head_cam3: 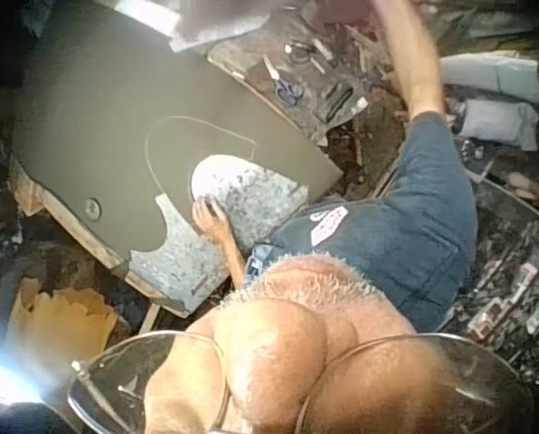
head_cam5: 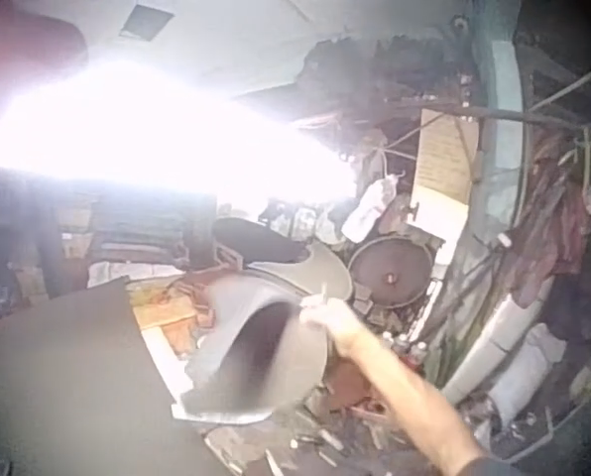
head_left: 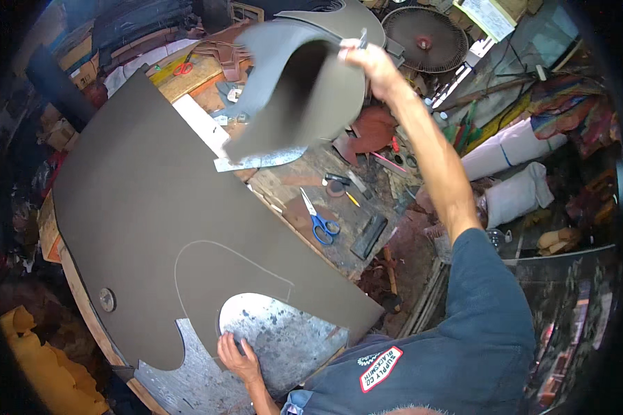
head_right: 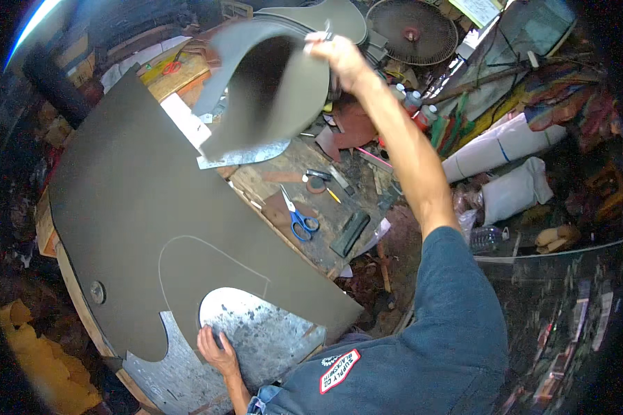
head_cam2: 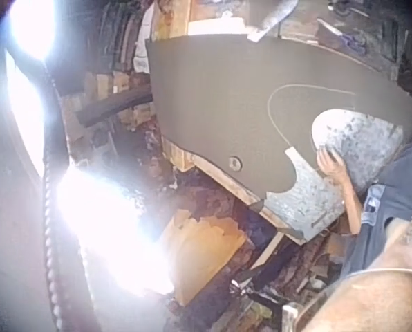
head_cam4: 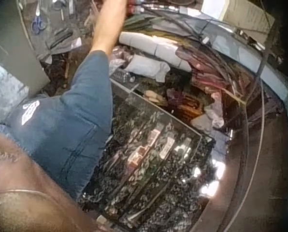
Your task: Marking shoe component templates on a large foam sheet and cutting them out using scissors and a handheld blade.
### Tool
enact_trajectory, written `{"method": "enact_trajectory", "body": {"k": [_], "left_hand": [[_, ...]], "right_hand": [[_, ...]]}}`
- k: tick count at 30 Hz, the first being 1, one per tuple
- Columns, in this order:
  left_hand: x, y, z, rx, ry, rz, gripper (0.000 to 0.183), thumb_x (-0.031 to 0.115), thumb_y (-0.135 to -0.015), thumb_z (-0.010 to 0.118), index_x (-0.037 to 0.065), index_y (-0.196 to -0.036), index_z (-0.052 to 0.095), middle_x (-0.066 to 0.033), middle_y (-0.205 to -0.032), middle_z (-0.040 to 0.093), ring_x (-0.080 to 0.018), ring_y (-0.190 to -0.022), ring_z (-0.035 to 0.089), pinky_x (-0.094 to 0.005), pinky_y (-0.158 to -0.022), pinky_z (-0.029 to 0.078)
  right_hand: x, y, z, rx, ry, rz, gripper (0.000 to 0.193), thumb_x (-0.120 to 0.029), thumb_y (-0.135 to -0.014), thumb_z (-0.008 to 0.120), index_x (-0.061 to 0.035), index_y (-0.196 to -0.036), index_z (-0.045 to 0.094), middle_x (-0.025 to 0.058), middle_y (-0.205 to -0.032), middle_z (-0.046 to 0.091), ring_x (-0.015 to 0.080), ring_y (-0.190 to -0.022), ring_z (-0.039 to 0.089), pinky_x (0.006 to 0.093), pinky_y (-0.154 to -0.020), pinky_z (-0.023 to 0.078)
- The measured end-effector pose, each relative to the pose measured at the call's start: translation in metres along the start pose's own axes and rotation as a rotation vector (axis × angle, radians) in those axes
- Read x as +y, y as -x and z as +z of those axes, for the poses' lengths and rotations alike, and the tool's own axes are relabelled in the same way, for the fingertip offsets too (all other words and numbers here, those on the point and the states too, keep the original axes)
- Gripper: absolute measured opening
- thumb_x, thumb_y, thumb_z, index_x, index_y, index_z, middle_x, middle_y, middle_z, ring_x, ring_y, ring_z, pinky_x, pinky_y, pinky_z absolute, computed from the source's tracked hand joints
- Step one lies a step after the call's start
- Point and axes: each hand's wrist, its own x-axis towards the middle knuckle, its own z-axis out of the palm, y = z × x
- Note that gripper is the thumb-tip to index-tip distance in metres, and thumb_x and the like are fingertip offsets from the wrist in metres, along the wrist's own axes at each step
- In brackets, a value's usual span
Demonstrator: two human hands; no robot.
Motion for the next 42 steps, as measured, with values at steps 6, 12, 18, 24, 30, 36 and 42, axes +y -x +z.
{"method": "enact_trajectory", "body": {"k": [6, 12, 18, 24, 30, 36, 42], "left_hand": [[0.001, 0.005, 0.006, -0.041, -0.067, 0.007, 0.032, 0.007, -0.083, 0.061, -0.002, -0.113, 0.058, -0.0192, -0.122, 0.057, -0.0397, -0.115, 0.050, -0.0500, -0.099, 0.037], [0.006, 0.000, 0.002, -0.110, -0.154, -0.024, 0.028, 0.011, -0.085, 0.057, -0.002, -0.110, 0.058, -0.0199, -0.124, 0.054, -0.0405, -0.115, 0.048, -0.0515, -0.099, 0.037], [0.010, -0.007, 0.005, -0.114, -0.155, -0.032, 0.029, 0.013, -0.086, 0.056, -0.002, -0.110, 0.058, -0.0205, -0.123, 0.054, -0.0408, -0.116, 0.047, -0.0513, -0.099, 0.036], [0.012, -0.008, 0.001, -0.106, -0.135, -0.040, 0.028, 0.012, -0.086, 0.057, -0.002, -0.110, 0.058, -0.0206, -0.123, 0.054, -0.0406, -0.116, 0.047, -0.0512, -0.099, 0.036], [-0.008, 0.012, 0.000, -0.053, -0.147, -0.016, 0.026, 0.015, -0.082, 0.064, 0.001, -0.104, 0.063, -0.0204, -0.120, 0.057, -0.0420, -0.113, 0.050, -0.0522, -0.096, 0.040], [-0.003, 0.000, 0.001, 0.045, 0.104, 0.009, 0.026, 0.013, -0.081, 0.067, 0.005, -0.105, 0.065, -0.0153, -0.121, 0.058, -0.0357, -0.116, 0.051, -0.0454, -0.096, 0.040], [-0.024, 0.008, -0.032, 0.073, 0.200, -0.073, 0.034, 0.019, -0.081, 0.069, 0.002, -0.111, 0.063, -0.0163, -0.123, 0.057, -0.0365, -0.121, 0.049, -0.0461, -0.102, 0.037]], "right_hand": [[0.024, -0.128, -0.126, 0.324, -0.289, 0.016, 0.041, -0.017, -0.083, 0.070, -0.0098, -0.122, 0.059, 0.0021, -0.095, 0.066, 0.0150, -0.079, 0.061, 0.0331, -0.056, 0.049], [0.073, -0.135, -0.169, 0.728, -0.274, 0.244, 0.040, -0.014, -0.083, 0.067, -0.0186, -0.122, 0.058, 0.0022, -0.085, 0.054, 0.0182, -0.067, 0.047, 0.0388, -0.051, 0.044], [0.079, -0.145, -0.202, 0.706, -0.304, 0.208, 0.037, -0.012, -0.084, 0.067, -0.0178, -0.119, 0.056, 0.0022, -0.080, 0.054, 0.0165, -0.059, 0.046, 0.0376, -0.049, 0.041], [0.057, -0.130, -0.175, 1.148, 0.171, 0.093, 0.040, -0.025, -0.088, 0.069, -0.0125, -0.121, 0.050, 0.0039, -0.075, 0.056, 0.0137, -0.049, 0.049, 0.0302, -0.040, 0.041], [0.088, 0.020, -0.065, 0.496, -0.462, 0.319, 0.028, -0.033, -0.092, 0.064, -0.0120, -0.109, 0.056, 0.0011, -0.064, 0.052, 0.0130, -0.047, 0.049, 0.0303, -0.041, 0.040], [0.048, 0.246, 0.117, -0.177, -0.145, 0.883, 0.029, -0.032, -0.094, 0.059, -0.0099, -0.111, 0.052, 0.0005, -0.068, 0.052, 0.0112, -0.045, 0.049, 0.0244, -0.037, 0.038], [0.034, 0.392, 0.238, -0.451, -0.043, 0.941, 0.051, -0.014, -0.090, 0.062, -0.0034, -0.136, 0.040, 0.0058, -0.088, 0.056, 0.0104, -0.063, 0.056, 0.0239, -0.046, 0.047]]}}
